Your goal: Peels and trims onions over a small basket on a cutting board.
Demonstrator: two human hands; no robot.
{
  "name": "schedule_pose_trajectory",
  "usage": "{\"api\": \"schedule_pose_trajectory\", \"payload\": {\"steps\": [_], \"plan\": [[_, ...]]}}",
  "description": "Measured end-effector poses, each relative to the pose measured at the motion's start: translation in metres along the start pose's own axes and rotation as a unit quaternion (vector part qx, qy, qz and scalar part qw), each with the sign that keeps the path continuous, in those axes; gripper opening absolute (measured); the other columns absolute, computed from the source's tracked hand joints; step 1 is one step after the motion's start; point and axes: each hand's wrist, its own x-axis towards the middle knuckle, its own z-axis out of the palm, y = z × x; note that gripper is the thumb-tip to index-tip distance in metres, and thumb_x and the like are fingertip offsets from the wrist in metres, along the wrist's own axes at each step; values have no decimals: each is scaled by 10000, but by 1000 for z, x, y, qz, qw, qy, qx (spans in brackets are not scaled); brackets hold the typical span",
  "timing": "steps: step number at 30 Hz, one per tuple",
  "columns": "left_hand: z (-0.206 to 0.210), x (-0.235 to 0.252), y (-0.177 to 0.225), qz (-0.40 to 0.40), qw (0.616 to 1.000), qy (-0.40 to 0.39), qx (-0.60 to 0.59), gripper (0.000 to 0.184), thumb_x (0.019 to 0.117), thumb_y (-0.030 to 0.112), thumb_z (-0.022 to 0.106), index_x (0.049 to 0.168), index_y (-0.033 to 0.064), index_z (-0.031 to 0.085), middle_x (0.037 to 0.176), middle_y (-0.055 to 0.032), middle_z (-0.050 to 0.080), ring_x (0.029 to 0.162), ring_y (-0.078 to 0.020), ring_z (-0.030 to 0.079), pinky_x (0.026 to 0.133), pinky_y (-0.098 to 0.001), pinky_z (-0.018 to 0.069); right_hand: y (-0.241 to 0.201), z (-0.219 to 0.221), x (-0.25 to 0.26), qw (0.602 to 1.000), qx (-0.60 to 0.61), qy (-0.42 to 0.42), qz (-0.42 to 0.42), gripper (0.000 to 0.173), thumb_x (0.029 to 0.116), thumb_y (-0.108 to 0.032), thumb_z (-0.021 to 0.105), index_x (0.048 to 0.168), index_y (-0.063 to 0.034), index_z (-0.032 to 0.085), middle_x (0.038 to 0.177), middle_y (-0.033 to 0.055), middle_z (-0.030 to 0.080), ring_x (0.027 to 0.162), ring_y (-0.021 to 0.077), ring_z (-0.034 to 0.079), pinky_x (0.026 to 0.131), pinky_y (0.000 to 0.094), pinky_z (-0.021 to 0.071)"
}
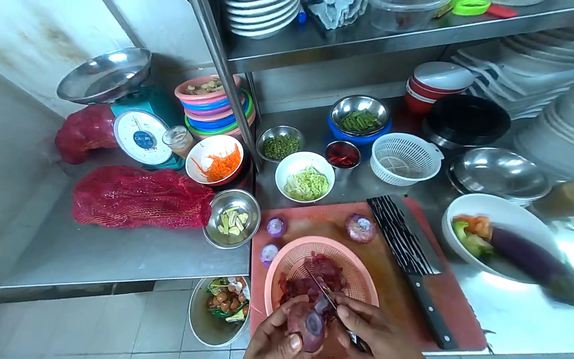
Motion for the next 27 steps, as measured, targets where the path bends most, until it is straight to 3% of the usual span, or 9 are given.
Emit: {"api": "schedule_pose_trajectory", "payload": {"steps": [7,13,17,19,21,24,27], "plan": [[-13,-4,-6,75,995,-55,23,507,991,214,663,1473,117,541,1490,-122,538,1285,-282,595,1052,-497,519,-4,8,8,999,-20,5,46,307,1090,-177,437,1332,-59,584,781,-16,633,475,22,435,416,179,360],[-16,-1,14,84,991,-82,-58,545,1023,161,594,1542,201,437,1468,-165,546,1277,-378,596,1019,-548,539,-3,9,16,979,-185,77,31,369,1077,-214,493,1395,-55,595,817,-3,651,532,57,483,468,237,402],[-28,3,29,61,992,-64,-94,455,1041,161,553,1493,155,502,1460,-214,535,1290,-424,575,1020,-550,537,-13,17,10,943,-321,61,58,445,1091,-200,464,1520,-82,482,951,67,688,598,114,548,562,302,480],[-35,5,33,42,993,-63,-92,463,1028,211,585,1479,131,519,1451,-213,542,1269,-404,594,995,-516,558,-16,20,9,929,-357,52,79,572,1094,-205,461,1630,-130,275,1017,123,681,629,167,574,614,356,513],[-39,3,35,36,997,-55,-44,560,995,267,655,1494,105,461,1440,-184,552,1206,-354,640,920,-464,601,-16,21,7,923,-371,55,89,663,1092,-219,461,1665,-196,127,1033,133,700,607,183,581,597,371,513],[-41,3,36,67,993,-54,76,745,916,152,751,1513,4,331,1408,-129,564,1112,-238,675,863,-390,616,-16,25,2,922,-371,52,101,692,1096,-232,454,1668,-243,65,1022,125,663,595,178,556,573,366,500],[-32,2,40,74,976,-18,204,789,829,10,782,1476,-95,342,1386,-106,563,1100,-136,668,920,-321,601,-14,26,-3,934,-340,47,96,694,1082,-222,470,1663,-205,93,951,85,622,592,145,561,548,317,502]]}}
